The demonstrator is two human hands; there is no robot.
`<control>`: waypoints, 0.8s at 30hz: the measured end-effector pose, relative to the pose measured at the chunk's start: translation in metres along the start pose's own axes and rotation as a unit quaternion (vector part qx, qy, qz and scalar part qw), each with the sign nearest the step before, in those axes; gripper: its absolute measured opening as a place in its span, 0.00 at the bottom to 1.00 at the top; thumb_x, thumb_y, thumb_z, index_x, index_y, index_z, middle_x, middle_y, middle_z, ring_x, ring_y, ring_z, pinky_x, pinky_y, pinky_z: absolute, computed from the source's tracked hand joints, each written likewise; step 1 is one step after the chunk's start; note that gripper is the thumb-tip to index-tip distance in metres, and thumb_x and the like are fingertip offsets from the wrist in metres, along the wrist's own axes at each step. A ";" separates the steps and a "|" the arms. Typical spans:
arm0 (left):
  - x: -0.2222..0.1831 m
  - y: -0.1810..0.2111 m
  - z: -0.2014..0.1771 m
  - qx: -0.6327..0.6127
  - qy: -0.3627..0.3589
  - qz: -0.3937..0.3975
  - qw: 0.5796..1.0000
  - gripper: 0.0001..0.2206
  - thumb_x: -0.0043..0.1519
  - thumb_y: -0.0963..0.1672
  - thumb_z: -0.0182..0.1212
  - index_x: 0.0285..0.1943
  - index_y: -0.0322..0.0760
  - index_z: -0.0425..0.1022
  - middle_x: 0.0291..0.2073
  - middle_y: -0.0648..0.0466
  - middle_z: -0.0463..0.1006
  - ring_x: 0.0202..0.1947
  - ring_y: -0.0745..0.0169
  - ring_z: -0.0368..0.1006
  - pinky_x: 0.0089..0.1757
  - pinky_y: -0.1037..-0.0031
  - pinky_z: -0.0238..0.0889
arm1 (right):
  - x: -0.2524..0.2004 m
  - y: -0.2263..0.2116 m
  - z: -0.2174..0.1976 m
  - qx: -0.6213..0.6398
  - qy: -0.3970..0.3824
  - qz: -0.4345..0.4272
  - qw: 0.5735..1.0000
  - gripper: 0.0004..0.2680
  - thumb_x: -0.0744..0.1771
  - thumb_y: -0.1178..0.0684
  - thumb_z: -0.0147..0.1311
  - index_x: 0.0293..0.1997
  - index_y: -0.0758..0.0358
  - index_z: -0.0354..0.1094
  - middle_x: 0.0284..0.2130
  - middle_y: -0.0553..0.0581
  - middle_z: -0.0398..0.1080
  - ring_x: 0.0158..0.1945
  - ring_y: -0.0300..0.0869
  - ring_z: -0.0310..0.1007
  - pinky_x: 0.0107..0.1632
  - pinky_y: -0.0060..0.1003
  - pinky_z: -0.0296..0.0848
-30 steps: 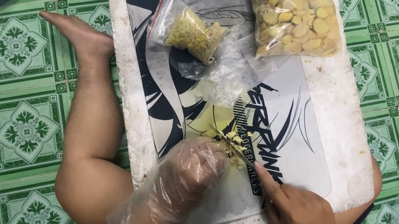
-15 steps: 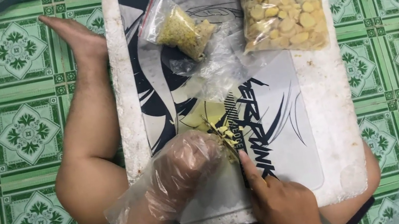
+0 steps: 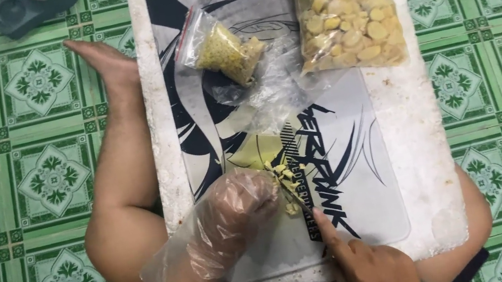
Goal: Cutting and peeling ginger roots into smaller pieces using a small knife
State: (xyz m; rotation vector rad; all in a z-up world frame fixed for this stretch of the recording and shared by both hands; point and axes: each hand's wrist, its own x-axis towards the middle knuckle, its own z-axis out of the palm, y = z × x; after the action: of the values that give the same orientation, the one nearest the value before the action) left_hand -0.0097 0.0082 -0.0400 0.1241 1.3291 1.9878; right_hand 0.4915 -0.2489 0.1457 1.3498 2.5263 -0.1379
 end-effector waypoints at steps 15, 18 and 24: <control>0.023 -0.017 -0.010 0.030 -0.017 0.044 0.998 0.55 0.45 0.71 0.22 0.80 0.52 0.14 0.82 0.44 0.16 0.81 0.38 0.19 0.71 0.40 0.20 | 0.005 0.038 -0.015 0.216 -0.124 0.084 0.965 0.28 0.64 0.51 0.54 0.75 0.27 0.55 0.39 0.45 0.85 0.32 0.44 0.89 0.35 0.38 0.85; 0.018 -0.017 -0.013 0.078 -0.034 0.048 0.995 0.56 0.43 0.72 0.20 0.79 0.54 0.11 0.82 0.44 0.16 0.81 0.37 0.19 0.71 0.37 0.20 | 0.005 0.036 -0.015 0.194 -0.108 0.080 0.972 0.29 0.63 0.51 0.55 0.75 0.27 0.55 0.39 0.45 0.84 0.31 0.43 0.89 0.34 0.38 0.85; 0.020 -0.012 -0.007 0.018 -0.020 0.028 0.999 0.53 0.49 0.69 0.20 0.80 0.49 0.12 0.82 0.42 0.17 0.80 0.40 0.14 0.71 0.39 0.20 | -0.004 0.032 -0.005 0.105 -0.066 0.021 0.992 0.32 0.63 0.48 0.58 0.78 0.35 0.49 0.22 0.43 0.80 0.19 0.42 0.81 0.24 0.40 0.77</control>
State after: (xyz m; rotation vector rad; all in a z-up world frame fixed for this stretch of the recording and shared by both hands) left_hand -0.0213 0.0179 -0.0593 0.2189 1.3502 1.9986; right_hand 0.5190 -0.2334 0.1530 1.4169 2.4272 -0.4799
